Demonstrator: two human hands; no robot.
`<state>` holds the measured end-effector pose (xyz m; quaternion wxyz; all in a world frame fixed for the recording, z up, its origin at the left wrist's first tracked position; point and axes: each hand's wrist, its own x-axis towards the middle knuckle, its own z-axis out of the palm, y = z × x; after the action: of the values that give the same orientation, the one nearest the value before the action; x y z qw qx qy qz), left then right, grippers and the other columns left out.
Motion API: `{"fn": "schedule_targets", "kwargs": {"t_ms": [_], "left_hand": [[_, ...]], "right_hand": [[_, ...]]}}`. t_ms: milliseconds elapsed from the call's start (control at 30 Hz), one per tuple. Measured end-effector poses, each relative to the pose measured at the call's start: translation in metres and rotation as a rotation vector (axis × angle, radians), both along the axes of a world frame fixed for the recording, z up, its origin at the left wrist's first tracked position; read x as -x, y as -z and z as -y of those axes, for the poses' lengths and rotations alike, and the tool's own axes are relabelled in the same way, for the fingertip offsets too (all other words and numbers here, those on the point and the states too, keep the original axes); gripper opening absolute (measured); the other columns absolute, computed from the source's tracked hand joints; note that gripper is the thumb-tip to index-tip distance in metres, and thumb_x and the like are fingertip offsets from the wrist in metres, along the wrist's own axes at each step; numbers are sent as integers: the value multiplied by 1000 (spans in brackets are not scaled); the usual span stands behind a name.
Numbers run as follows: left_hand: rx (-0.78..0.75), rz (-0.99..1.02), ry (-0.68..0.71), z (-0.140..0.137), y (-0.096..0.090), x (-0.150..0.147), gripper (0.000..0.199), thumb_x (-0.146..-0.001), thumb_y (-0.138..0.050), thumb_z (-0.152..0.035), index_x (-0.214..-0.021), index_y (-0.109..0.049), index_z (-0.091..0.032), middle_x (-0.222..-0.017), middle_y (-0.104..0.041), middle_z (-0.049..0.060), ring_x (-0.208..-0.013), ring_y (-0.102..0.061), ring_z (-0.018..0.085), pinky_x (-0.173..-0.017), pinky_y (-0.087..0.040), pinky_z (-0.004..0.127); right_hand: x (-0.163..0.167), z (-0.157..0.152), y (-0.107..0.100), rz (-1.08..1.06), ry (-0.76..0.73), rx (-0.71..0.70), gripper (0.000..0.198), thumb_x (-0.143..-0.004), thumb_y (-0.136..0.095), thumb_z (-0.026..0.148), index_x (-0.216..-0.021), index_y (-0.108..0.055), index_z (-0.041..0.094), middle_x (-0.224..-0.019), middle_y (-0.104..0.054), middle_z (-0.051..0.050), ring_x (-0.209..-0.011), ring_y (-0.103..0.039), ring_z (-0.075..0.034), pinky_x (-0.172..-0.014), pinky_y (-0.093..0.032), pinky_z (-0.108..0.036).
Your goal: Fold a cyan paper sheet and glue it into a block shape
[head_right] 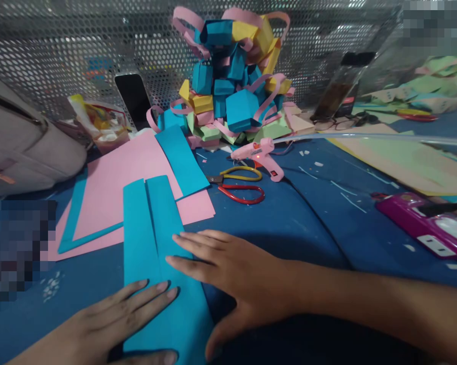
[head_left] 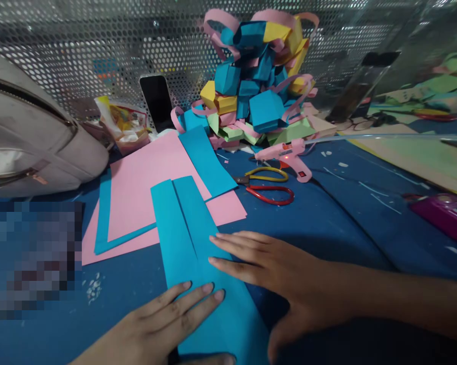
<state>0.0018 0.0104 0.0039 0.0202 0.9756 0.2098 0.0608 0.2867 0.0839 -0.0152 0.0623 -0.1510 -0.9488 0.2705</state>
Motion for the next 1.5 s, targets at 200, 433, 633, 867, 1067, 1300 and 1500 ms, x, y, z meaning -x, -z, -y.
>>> {"fn": "schedule_targets", "kwargs": {"t_ms": [200,433,633,867,1067,1300,1500], "left_hand": [[-69,-49,31,-2,-3,-1,44,-106,-31,-31,-149,-31,-38,-142,-53,4,-122,-59,22,-92,-56,33],[-83,-123,70,-1,1,3,47,-105,-31,-33,-151,-26,-37,-145,-49,4,-128,-54,22,-97,-52,36],[-37,-128,86,0,2,4,53,-102,-40,-41,-152,-24,-35,-148,-44,5,-130,-52,23,-99,-50,37],[-49,-159,93,-3,-2,-2,52,-101,-41,-47,-150,-27,-40,-145,-50,1,-128,-54,21,-98,-51,33],[-157,-123,114,1,9,3,54,-101,-37,-50,-152,-27,-34,-149,-45,4,-134,-48,24,-104,-45,36],[-63,-91,9,7,9,0,48,-103,-37,-39,-151,-30,-33,-151,-41,0,-139,-40,21,-116,-30,39],[10,-163,50,6,-17,-3,53,-101,-42,-41,-151,-31,-30,-153,-38,3,-138,-42,25,-109,-42,39]], "right_hand": [[1,-2,-2,-19,-47,76,102,-79,-65,66,-155,-19,17,-161,-12,-13,-149,-9,-31,-120,-8,-50],[3,0,-3,-31,-42,70,103,-78,-68,63,-155,-19,15,-160,-14,-16,-148,-11,-34,-120,-11,-51],[4,3,-2,-10,-35,58,99,-81,-62,66,-155,-19,16,-160,-13,-17,-148,-9,-33,-119,-9,-52],[10,10,-5,1,-3,48,98,-83,-60,66,-155,-18,15,-160,-12,-18,-148,-7,-34,-119,-7,-54],[12,15,-6,-9,21,38,98,-81,-62,65,-155,-20,15,-160,-11,-17,-148,-6,-34,-119,-7,-54],[14,18,-6,-67,14,8,96,-81,-64,63,-153,-26,14,-158,-20,-19,-147,-13,-33,-119,-8,-55],[7,14,-8,-51,-38,88,95,-83,-61,65,-155,-21,16,-160,-14,-15,-148,-12,-30,-121,-6,-51]]}}
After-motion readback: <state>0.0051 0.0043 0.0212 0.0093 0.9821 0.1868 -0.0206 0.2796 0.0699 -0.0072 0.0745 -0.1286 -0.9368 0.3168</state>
